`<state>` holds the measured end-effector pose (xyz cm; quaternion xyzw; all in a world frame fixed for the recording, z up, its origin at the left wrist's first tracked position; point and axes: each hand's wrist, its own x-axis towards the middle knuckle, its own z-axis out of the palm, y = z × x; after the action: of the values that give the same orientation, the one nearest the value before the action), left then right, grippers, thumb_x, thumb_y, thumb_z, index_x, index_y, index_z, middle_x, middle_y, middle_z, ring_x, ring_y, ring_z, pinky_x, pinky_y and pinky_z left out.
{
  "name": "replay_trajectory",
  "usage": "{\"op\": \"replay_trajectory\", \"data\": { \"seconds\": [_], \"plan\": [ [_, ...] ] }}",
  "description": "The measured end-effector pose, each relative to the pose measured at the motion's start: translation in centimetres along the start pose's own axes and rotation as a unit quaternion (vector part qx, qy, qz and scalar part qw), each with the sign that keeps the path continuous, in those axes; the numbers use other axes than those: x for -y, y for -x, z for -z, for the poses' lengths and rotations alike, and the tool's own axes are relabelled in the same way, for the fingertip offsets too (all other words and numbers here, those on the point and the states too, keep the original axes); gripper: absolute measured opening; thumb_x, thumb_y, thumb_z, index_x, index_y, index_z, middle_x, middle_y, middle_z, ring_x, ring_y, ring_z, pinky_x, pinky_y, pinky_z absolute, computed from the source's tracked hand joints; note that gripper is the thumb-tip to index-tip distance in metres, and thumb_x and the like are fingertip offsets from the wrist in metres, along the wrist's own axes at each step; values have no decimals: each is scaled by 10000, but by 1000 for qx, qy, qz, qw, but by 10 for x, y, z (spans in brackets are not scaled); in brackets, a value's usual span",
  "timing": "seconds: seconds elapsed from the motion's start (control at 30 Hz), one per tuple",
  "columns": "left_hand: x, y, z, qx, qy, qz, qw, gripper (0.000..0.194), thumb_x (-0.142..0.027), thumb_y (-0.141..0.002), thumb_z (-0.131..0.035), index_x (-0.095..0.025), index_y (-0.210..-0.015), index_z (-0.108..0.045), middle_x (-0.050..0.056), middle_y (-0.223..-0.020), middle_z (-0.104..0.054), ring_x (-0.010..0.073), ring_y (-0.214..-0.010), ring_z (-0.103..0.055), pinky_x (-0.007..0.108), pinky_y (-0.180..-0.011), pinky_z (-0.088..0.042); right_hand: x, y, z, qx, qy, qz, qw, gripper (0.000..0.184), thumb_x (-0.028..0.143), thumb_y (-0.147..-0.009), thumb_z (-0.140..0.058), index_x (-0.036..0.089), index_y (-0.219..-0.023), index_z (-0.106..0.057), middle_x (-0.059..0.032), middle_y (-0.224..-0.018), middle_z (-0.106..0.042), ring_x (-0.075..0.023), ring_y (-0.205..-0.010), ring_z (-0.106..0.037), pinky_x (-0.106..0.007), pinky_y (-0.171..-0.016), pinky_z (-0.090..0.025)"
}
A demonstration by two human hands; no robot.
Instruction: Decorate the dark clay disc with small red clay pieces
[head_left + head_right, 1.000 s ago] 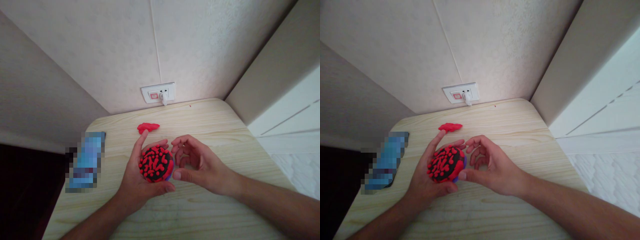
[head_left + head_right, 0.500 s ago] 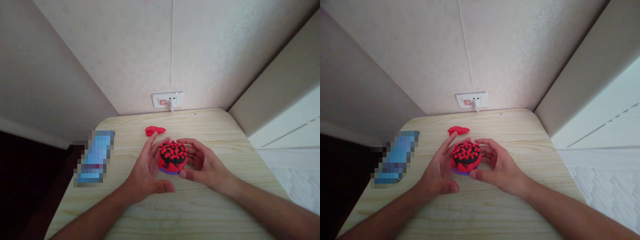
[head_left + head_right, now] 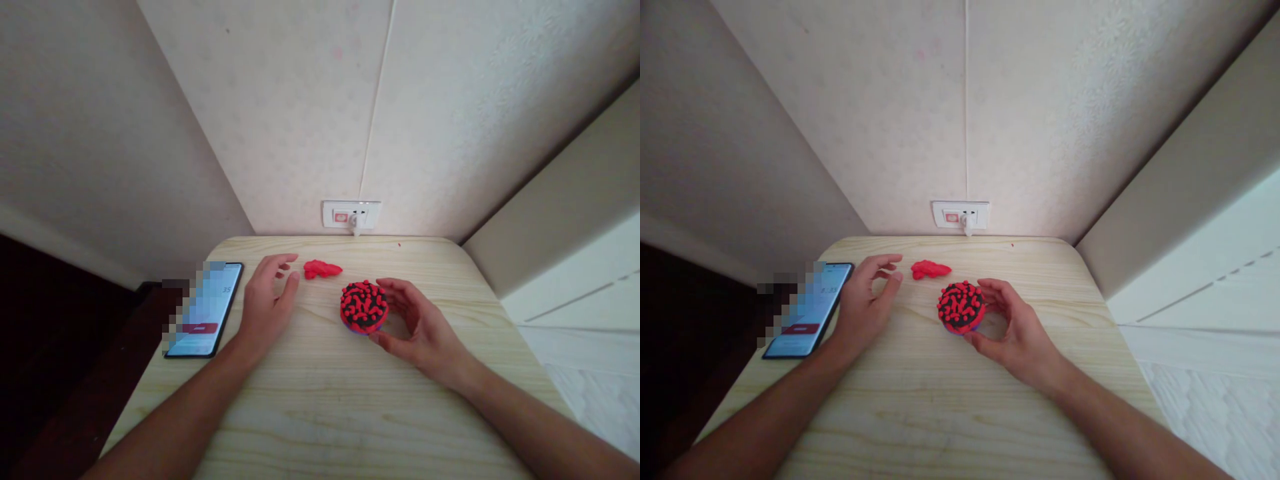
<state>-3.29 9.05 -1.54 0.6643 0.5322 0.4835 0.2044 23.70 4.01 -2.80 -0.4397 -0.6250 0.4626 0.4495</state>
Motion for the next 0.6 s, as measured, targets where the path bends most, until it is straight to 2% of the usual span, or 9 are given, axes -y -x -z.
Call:
{"op": "replay_trajectory", "data": {
  "seconds": [0.13, 0.27, 0.43, 0.6],
  "plan": [
    [6, -3, -9, 78, -71, -49, 993, 450, -266, -949, -665, -166, -1386, -627, 148, -1420, -647, 325, -1323, -553, 532, -1161, -398, 2, 0, 2, 10, 63, 5, 998, 688, 307, -792, -857, 236, -1367, -487, -151, -1378, -649, -284, -1252, -657, -484, -1112, -538],
    [8, -3, -14, 119, -100, -73, 985, 389, -228, -972, -634, -174, -1356, -659, 123, -1362, -694, 321, -1277, -570, 532, -1151, -403, 0, 0, 8, 25, 139, 10, 990, 709, 332, -802, -844, 234, -1398, -473, -159, -1403, -640, -308, -1275, -649, -523, -1118, -519],
    [9, -3, -14, 107, -99, -61, 987, 378, -169, -978, -589, -100, -1345, -651, 159, -1220, -669, 303, -1167, -603, 501, -1089, -469, -2, 1, 15, 41, 193, 17, 980, 786, 301, -788, -844, 231, -1460, -444, -151, -1377, -652, -323, -1268, -648, -551, -1114, -504],
    [6, -1, -12, 73, -53, -34, 995, 410, -173, -968, -603, -116, -1374, -630, 138, -1193, -626, 275, -1141, -625, 470, -1071, -506, 7, 3, 22, 77, 183, 39, 979, 801, 189, -785, -780, 233, -1494, -409, -150, -1426, -614, -312, -1319, -603, -552, -1161, -450]
  ]
}}
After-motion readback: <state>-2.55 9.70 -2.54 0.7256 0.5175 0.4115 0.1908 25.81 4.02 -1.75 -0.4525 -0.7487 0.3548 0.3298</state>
